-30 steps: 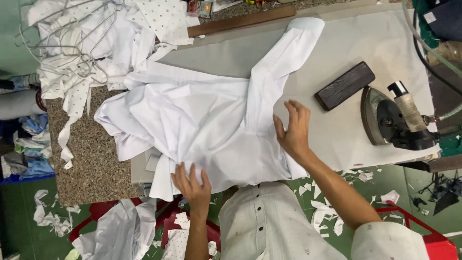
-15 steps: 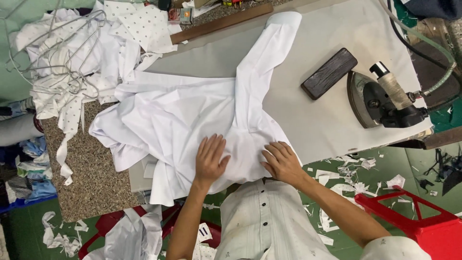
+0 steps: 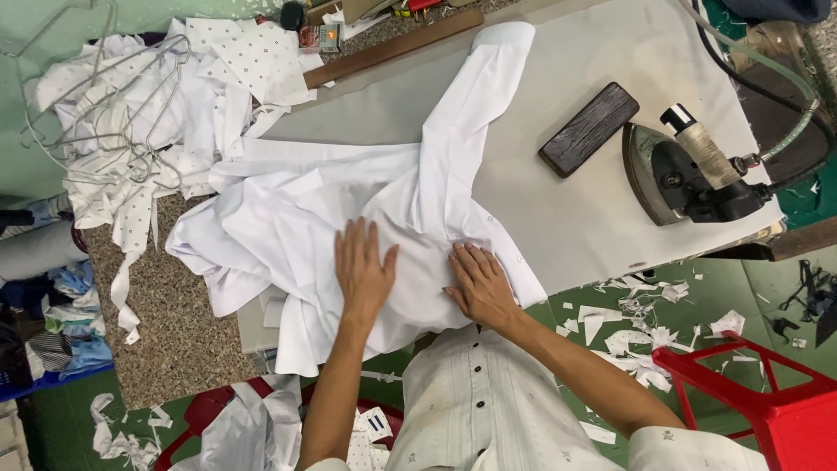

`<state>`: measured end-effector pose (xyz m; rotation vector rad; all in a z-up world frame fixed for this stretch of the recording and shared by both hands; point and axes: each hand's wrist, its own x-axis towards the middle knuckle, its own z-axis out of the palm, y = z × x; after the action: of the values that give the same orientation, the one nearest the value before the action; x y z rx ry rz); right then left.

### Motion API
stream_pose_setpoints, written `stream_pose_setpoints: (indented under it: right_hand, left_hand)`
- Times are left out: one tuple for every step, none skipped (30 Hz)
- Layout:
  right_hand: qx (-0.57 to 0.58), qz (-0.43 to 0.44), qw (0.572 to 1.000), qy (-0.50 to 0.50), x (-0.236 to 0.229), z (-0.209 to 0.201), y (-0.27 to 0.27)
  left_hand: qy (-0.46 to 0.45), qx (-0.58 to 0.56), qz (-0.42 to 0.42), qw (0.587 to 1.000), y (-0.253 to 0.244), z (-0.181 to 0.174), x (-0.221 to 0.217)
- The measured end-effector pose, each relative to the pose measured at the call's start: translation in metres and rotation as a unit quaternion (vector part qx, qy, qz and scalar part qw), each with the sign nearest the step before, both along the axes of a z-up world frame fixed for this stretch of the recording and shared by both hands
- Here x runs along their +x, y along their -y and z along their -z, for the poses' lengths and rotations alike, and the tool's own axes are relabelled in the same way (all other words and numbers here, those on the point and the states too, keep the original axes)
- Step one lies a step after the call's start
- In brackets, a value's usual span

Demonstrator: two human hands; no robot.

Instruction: The person irons a white shirt on a table using a steam iron. They smooth the fabric with their hands, adjust the shirt's position, and iron different sections including the sleeves and body.

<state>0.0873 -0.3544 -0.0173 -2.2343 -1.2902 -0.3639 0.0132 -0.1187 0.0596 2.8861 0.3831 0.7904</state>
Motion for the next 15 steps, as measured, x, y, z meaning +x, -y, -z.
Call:
stream_pose_setpoints:
  right_hand:
    - [0.0, 0.0, 1.0, -0.002, 0.002, -0.003, -0.003]
    - [0.0, -0.006, 1.0, 0.005, 0.003, -0.006, -0.006]
    - [0.001, -0.012, 1.0, 0.014, 0.006, -0.009, -0.01]
    - [0.001, -0.013, 1.0, 0.013, 0.008, -0.011, -0.009]
    - [-0.016, 0.024, 1.0, -0.005, 0.009, -0.013, -0.008]
    - [-0.032, 0.06, 0.997, -0.023, 0.01, -0.015, -0.007]
    - [-0.033, 0.059, 0.997, -0.024, 0.01, -0.014, -0.005]
    - [-0.038, 0.083, 0.995, -0.048, 0.009, -0.014, -0.003]
    - [-0.045, 0.105, 0.991, -0.074, 0.006, -0.013, 0.0]
    - [-0.047, 0.101, 0.991, -0.075, 0.005, -0.009, 0.0]
    - [-0.038, 0.079, 0.995, -0.052, 0.004, -0.006, 0.001]
    - [-0.03, 0.057, 0.997, -0.03, 0.003, -0.002, 0.002]
    - [-0.031, 0.056, 0.998, -0.031, 0.003, 0.002, 0.001]
    - [-0.035, 0.037, 0.998, -0.035, 0.004, 0.006, 0.001]
    - [-0.039, 0.02, 0.998, -0.04, 0.005, 0.011, 0.002]
  left_hand:
    - [-0.002, 0.0, 0.0, 1.0, 0.018, 0.012, -0.003]
    - [0.021, -0.002, 0.084, 0.996, 0.036, 0.024, -0.006]
    - [0.045, -0.004, 0.166, 0.985, 0.055, 0.036, -0.009]
    - [0.044, -0.004, 0.165, 0.985, 0.061, 0.034, -0.012]
    - [-0.024, -0.028, 0.141, 0.989, 0.069, 0.032, -0.017]
    - [-0.093, -0.052, 0.117, 0.987, 0.076, 0.03, -0.021]
    - [-0.094, -0.053, 0.115, 0.988, 0.077, 0.03, -0.019]
    - [-0.065, -0.044, 0.088, 0.993, 0.078, 0.029, -0.017]
    - [-0.037, -0.035, 0.059, 0.997, 0.08, 0.029, -0.018]
    - [-0.039, -0.037, 0.055, 0.997, 0.082, 0.036, -0.017]
    - [-0.005, -0.028, 0.082, 0.996, 0.084, 0.042, -0.015]
    - [0.03, -0.019, 0.108, 0.993, 0.086, 0.048, -0.012]
    - [0.029, -0.02, 0.107, 0.994, 0.084, 0.044, -0.009]
    - [-0.015, -0.034, 0.101, 0.994, 0.082, 0.04, -0.006]
    - [-0.059, -0.049, 0.096, 0.992, 0.081, 0.036, -0.002]
